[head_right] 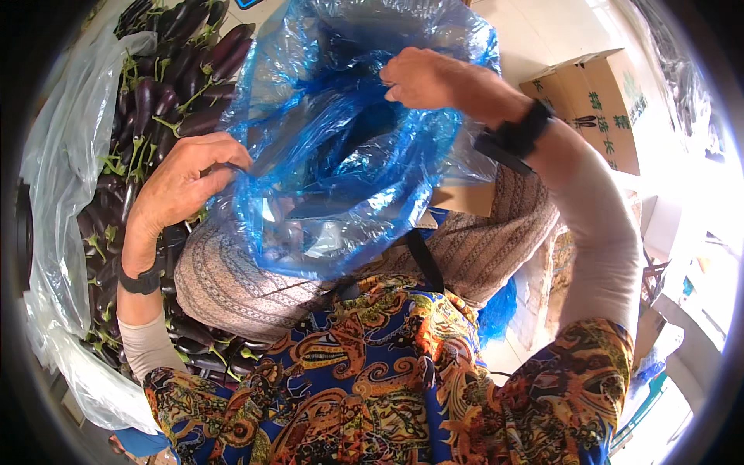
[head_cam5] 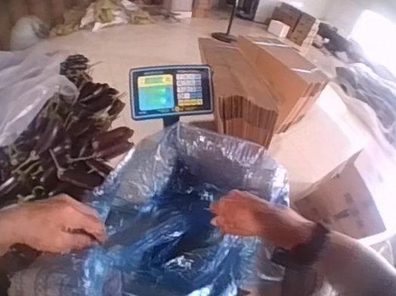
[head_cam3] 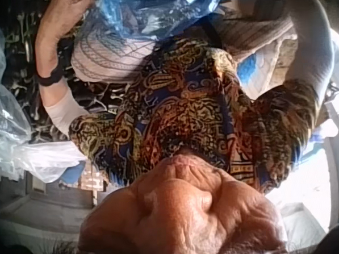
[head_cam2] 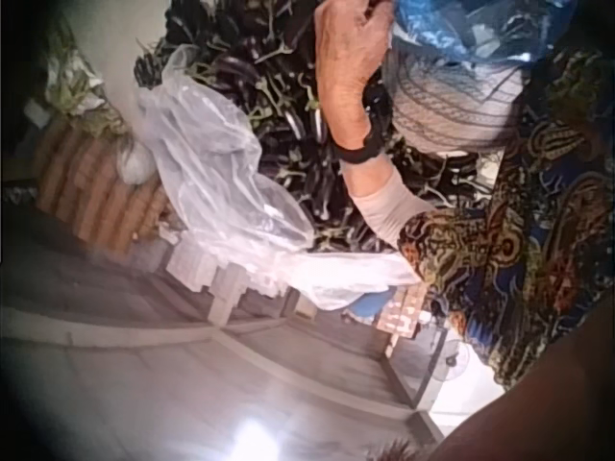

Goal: Packing eggplants into boxes and sealing them with tape.

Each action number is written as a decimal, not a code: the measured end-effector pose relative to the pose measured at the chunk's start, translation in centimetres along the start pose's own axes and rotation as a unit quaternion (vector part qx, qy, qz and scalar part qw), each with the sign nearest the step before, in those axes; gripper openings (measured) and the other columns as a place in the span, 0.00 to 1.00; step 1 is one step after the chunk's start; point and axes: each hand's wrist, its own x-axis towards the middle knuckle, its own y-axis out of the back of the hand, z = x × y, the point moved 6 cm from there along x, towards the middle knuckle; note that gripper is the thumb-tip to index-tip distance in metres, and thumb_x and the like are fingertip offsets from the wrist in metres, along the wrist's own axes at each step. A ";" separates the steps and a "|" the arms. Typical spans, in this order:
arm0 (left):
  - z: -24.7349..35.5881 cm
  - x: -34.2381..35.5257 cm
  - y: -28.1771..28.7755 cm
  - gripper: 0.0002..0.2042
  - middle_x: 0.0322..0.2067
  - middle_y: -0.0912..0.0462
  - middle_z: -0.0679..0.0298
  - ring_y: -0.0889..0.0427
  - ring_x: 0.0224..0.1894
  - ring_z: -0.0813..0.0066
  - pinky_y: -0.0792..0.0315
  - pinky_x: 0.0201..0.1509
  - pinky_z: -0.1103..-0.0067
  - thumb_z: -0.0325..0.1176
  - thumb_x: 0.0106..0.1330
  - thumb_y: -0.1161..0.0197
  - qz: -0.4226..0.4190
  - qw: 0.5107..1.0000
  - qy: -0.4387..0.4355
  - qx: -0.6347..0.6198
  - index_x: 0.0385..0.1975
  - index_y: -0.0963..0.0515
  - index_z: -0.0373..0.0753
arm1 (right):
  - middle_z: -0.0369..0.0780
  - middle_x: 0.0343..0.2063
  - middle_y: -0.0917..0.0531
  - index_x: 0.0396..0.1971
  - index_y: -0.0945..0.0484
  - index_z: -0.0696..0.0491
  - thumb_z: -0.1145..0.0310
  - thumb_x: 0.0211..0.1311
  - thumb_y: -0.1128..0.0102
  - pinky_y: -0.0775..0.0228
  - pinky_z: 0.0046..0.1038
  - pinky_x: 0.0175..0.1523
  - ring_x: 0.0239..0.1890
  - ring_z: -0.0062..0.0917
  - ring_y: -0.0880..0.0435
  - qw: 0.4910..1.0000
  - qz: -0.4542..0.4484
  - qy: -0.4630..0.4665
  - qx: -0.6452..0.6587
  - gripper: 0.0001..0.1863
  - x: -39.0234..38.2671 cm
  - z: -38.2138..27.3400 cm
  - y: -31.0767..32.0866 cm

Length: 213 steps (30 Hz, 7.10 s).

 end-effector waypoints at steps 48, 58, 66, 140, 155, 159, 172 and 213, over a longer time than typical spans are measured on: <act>-7.0 0.8 -7.6 0.25 0.35 0.20 0.64 0.20 0.34 0.80 0.25 0.37 0.85 0.44 0.61 0.35 -0.037 0.893 0.205 -0.400 0.51 0.28 0.31 | 0.47 0.20 0.22 0.24 0.27 0.56 0.60 0.54 0.35 0.32 0.40 0.34 0.27 0.44 0.22 0.909 0.242 -0.340 0.001 0.15 -17.9 -4.3 0.0; -9.5 -0.4 -8.3 0.19 0.30 0.19 0.64 0.21 0.26 0.81 0.25 0.31 0.85 0.40 0.61 0.37 0.018 0.879 0.190 -0.437 0.44 0.24 0.29 | 0.50 0.25 0.20 0.32 0.24 0.60 0.78 0.55 0.49 0.25 0.42 0.41 0.31 0.47 0.20 0.914 0.071 -0.386 -0.106 0.06 -17.9 -0.4 -2.5; -6.3 -2.5 -7.9 0.16 0.28 0.19 0.63 0.21 0.26 0.79 0.27 0.30 0.83 0.37 0.60 0.37 0.006 0.882 0.206 -0.423 0.41 0.22 0.29 | 0.48 0.30 0.18 0.31 0.21 0.54 0.72 0.56 0.44 0.26 0.41 0.41 0.37 0.42 0.17 0.940 -0.027 -0.271 -0.207 0.05 -15.2 0.6 -1.5; -16.4 -10.0 5.2 0.33 0.40 0.20 0.52 0.25 0.28 0.74 0.33 0.28 0.81 0.49 0.58 0.33 0.440 0.652 -0.096 -0.610 0.56 0.33 0.31 | 0.44 0.42 0.18 0.50 0.26 0.59 0.71 0.58 0.36 0.24 0.26 0.42 0.42 0.27 0.17 0.913 0.099 0.041 0.394 0.20 9.5 -13.8 5.3; -19.9 -6.2 1.6 0.11 0.39 0.17 0.62 0.18 0.41 0.72 0.26 0.46 0.78 0.30 0.66 0.46 0.525 0.788 0.126 -0.296 0.44 0.22 0.35 | 0.44 0.36 0.19 0.53 0.30 0.59 0.56 0.57 0.39 0.26 0.25 0.45 0.38 0.25 0.19 0.692 0.100 -0.298 0.650 0.28 -0.7 -11.3 6.0; -31.4 -12.3 4.0 0.13 0.36 0.18 0.50 0.18 0.39 0.53 0.25 0.46 0.66 0.30 0.56 0.44 0.579 0.755 0.292 0.095 0.42 0.22 0.38 | 0.45 0.39 0.21 0.52 0.29 0.58 0.62 0.61 0.42 0.26 0.24 0.45 0.38 0.26 0.19 0.709 0.014 -0.310 0.633 0.23 0.8 -8.9 1.0; -43.2 -13.5 4.6 0.27 0.56 0.29 0.56 0.33 0.61 0.51 0.35 0.60 0.56 0.41 0.52 0.35 0.306 0.688 0.653 0.080 0.56 0.29 0.50 | 0.51 0.45 0.23 0.49 0.27 0.57 0.64 0.61 0.45 0.29 0.36 0.53 0.47 0.38 0.22 0.965 0.027 -0.253 0.070 0.19 8.7 4.8 -25.3; -33.0 -24.3 -2.3 0.20 0.61 0.33 0.59 0.39 0.64 0.51 0.35 0.61 0.57 0.41 0.62 0.39 0.169 0.708 0.611 0.312 0.55 0.27 0.53 | 0.51 0.56 0.30 0.60 0.40 0.56 0.53 0.64 0.42 0.39 0.38 0.61 0.58 0.41 0.30 0.763 0.213 -0.455 0.407 0.32 11.3 4.1 -18.3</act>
